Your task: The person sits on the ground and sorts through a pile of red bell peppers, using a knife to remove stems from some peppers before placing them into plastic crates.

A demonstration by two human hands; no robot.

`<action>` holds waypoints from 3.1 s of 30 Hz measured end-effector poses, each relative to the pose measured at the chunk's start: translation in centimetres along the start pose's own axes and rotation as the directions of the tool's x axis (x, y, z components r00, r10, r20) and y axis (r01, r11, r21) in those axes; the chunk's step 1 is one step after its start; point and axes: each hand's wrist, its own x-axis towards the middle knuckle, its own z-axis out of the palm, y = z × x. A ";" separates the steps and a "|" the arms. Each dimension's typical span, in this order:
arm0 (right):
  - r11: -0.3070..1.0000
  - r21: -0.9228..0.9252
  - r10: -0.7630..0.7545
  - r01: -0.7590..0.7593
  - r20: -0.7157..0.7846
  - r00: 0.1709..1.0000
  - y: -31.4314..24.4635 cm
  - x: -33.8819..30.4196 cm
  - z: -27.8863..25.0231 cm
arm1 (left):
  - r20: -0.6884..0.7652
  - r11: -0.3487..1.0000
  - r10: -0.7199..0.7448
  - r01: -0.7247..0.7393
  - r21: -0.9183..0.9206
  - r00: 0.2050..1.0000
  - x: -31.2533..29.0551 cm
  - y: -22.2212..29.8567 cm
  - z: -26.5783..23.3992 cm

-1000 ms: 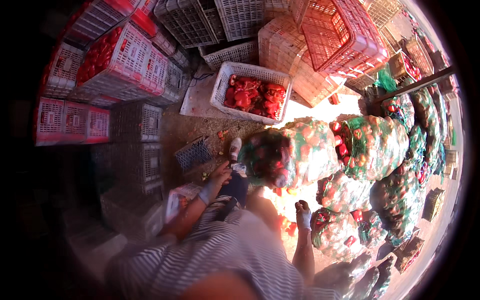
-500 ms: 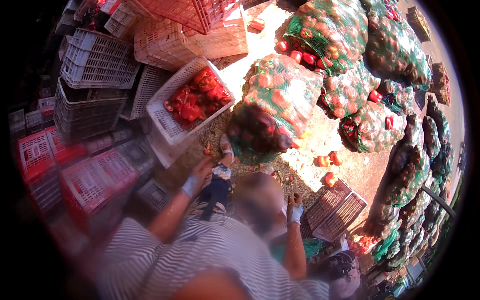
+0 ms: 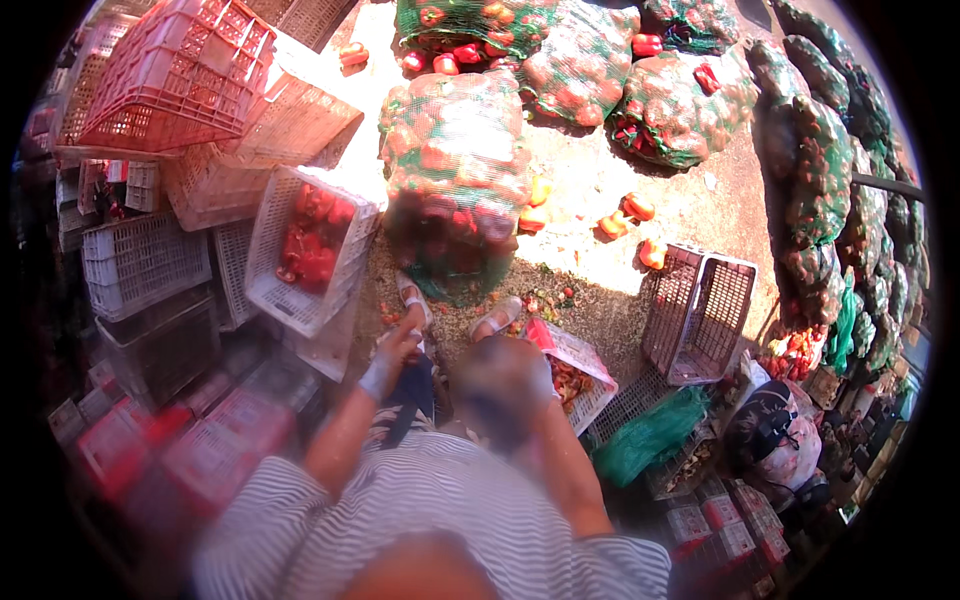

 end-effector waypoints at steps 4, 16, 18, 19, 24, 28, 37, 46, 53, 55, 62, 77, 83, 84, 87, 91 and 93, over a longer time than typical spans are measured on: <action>0.994 -0.109 0.019 -0.019 0.002 1.000 -3.4 -0.1 -0.9 | 0.097 1.000 0.017 -0.018 0.005 0.995 0.4 0.7 0.5; 0.955 -0.285 -0.069 0.079 0.044 0.997 -18.6 18.0 6.1 | 0.365 1.000 -0.007 0.010 -0.007 0.931 14.2 5.4 -6.2; 0.862 -0.474 -0.158 0.180 0.087 0.984 -19.5 23.6 7.3 | 0.338 0.994 -0.108 0.091 0.065 0.935 16.2 9.4 -7.7; 0.800 -0.558 -0.191 0.223 0.115 0.975 -19.5 26.7 7.5 | 0.309 0.983 0.030 -0.084 0.163 0.951 18.5 8.4 -8.4; 0.685 -0.663 -0.378 0.303 0.033 0.925 -27.0 41.8 8.5 | 0.005 0.837 0.343 -0.308 0.452 0.939 32.4 14.0 -11.8; 0.483 -0.779 -0.653 0.399 -0.017 0.757 -32.8 54.5 7.7 | -0.111 0.478 0.793 -0.500 0.722 0.599 48.0 24.0 -13.9; 0.281 -0.873 -0.570 0.398 0.182 0.801 -38.9 74.0 6.7 | -0.029 0.203 0.776 -0.205 0.957 0.630 68.5 25.0 -13.7; 0.628 -0.632 -0.061 0.454 0.542 0.838 -38.5 83.4 7.4 | -0.093 0.583 0.342 -0.133 0.801 0.935 73.3 27.9 -15.4; 0.203 -0.909 -0.356 0.365 0.279 0.892 -37.8 67.3 6.3 | -0.052 0.346 0.706 -0.280 0.896 0.706 63.2 21.5 -12.4; 0.188 -0.901 -0.422 0.392 0.286 0.860 -35.7 58.7 5.2 | 0.008 0.268 0.747 -0.312 0.912 0.665 57.1 19.1 -10.2; 0.120 -0.915 -0.564 0.384 0.256 0.785 -24.3 31.1 3.5 | 0.067 0.505 0.608 -0.451 0.736 0.791 38.1 17.3 -9.4; 0.579 -0.799 -0.470 0.163 -0.163 0.868 -9.9 23.3 0.1 | 0.973 -0.451 0.102 -0.862 0.231 0.208 52.2 24.1 10.7; 0.812 -0.566 -0.284 0.147 -0.163 0.945 -0.6 21.4 1.1 | 0.967 -0.365 -0.094 -0.912 0.186 0.235 47.6 25.0 10.3; 0.831 -0.541 -0.254 0.128 -0.165 0.953 0.0 20.9 1.4 | 0.967 -0.322 -0.078 -0.924 0.205 0.241 47.2 24.5 9.6; 0.813 -0.558 -0.322 0.166 -0.192 0.927 -3.0 21.6 1.9 | 0.945 -0.226 -0.010 -0.922 0.315 0.326 46.3 22.8 7.3; 0.784 -0.607 -0.328 0.128 -0.230 0.916 -10.2 24.0 1.1 | 0.897 -0.147 0.060 -0.884 0.443 0.439 46.6 22.7 6.0; 0.856 -0.517 -0.118 0.021 -0.155 0.981 -11.5 24.9 0.2 | 0.867 -0.153 0.044 -0.854 0.497 0.497 46.5 23.0 5.7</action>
